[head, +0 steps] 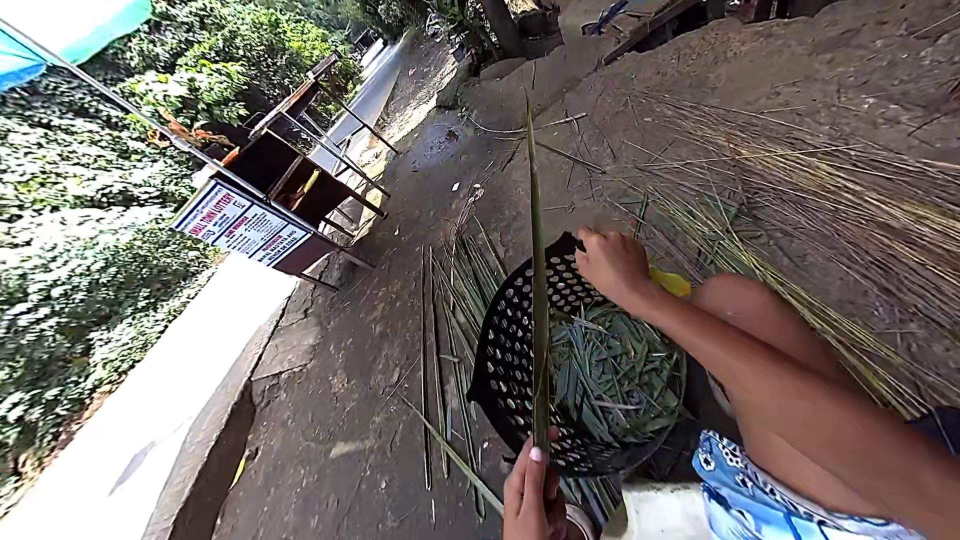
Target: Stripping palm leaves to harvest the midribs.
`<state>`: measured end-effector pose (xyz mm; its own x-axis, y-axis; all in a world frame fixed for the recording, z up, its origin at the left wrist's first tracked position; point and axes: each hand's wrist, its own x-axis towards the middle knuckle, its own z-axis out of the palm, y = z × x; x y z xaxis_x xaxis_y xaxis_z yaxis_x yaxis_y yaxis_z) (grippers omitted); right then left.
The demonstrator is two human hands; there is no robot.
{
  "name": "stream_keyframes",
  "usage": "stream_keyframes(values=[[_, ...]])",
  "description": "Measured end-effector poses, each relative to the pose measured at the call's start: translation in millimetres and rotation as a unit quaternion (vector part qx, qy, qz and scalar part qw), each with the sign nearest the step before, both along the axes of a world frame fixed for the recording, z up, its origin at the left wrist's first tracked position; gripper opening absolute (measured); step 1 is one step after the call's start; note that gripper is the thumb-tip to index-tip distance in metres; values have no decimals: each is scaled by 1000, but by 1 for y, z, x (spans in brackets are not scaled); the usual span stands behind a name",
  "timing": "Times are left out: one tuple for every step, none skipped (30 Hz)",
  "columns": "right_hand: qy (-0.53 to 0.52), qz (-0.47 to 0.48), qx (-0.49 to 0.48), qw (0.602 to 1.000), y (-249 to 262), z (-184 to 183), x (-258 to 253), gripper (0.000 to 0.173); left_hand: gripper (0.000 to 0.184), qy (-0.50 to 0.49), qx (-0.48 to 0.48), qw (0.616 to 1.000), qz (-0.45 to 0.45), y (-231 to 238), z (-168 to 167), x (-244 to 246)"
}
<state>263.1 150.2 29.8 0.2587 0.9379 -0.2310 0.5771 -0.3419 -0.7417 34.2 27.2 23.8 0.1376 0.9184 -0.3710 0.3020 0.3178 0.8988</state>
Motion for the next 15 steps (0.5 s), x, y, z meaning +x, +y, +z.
stream_keyframes(values=[[13, 30, 18, 999, -7, -3, -3, 38, 38, -20, -13, 1000, 12, 2, 0, -1], [27, 65, 39, 997, -14, -6, -7, 43, 39, -37, -24, 999, 24, 3, 0, -1], [38, 98, 60, 993, -20, -8, -10, 48, 40, -52, -35, 997, 35, 4, 0, -2], [47, 130, 77, 987, -27, -7, -13, 50, 41, -65, -49, 996, 47, 4, -1, -2], [55, 162, 87, 981, -34, -4, -16, 50, 42, -80, -64, 993, 58, 3, -2, -3], [60, 191, 101, 975, -41, -1, -18, 48, 42, -97, -77, 990, 65, 3, -4, -3], [60, 212, 126, 967, -46, 0, -21, 45, 42, -114, -91, 987, 69, 3, -5, -4], [60, 228, 147, 961, -51, 0, -24, 44, 42, -134, -104, 983, 71, 2, -6, -5], [64, 247, 152, 955, -54, 0, -26, 43, 42, -157, -117, 978, 72, 0, -7, -6], [76, 268, 143, 950, -54, 0, -26, 44, 41, -182, -126, 973, 70, -1, -9, -8], [98, 289, 124, 944, -53, -1, -26, 44, 41, -206, -133, 967, 66, -3, -10, -10], [130, 304, 105, 938, -51, -1, -25, 43, 41, -225, -137, 963, 64, -5, -11, -12], [168, 309, 87, 932, -48, -2, -25, 42, 40, -237, -138, 960, 64, -6, -11, -12], [208, 301, 76, 927, -46, -2, -24, 39, 40, -244, -136, 958, 64, -8, -10, -13], [245, 287, 68, 924, -45, -2, -24, 36, 39, -246, -133, 958, 63, -9, -10, -13]])
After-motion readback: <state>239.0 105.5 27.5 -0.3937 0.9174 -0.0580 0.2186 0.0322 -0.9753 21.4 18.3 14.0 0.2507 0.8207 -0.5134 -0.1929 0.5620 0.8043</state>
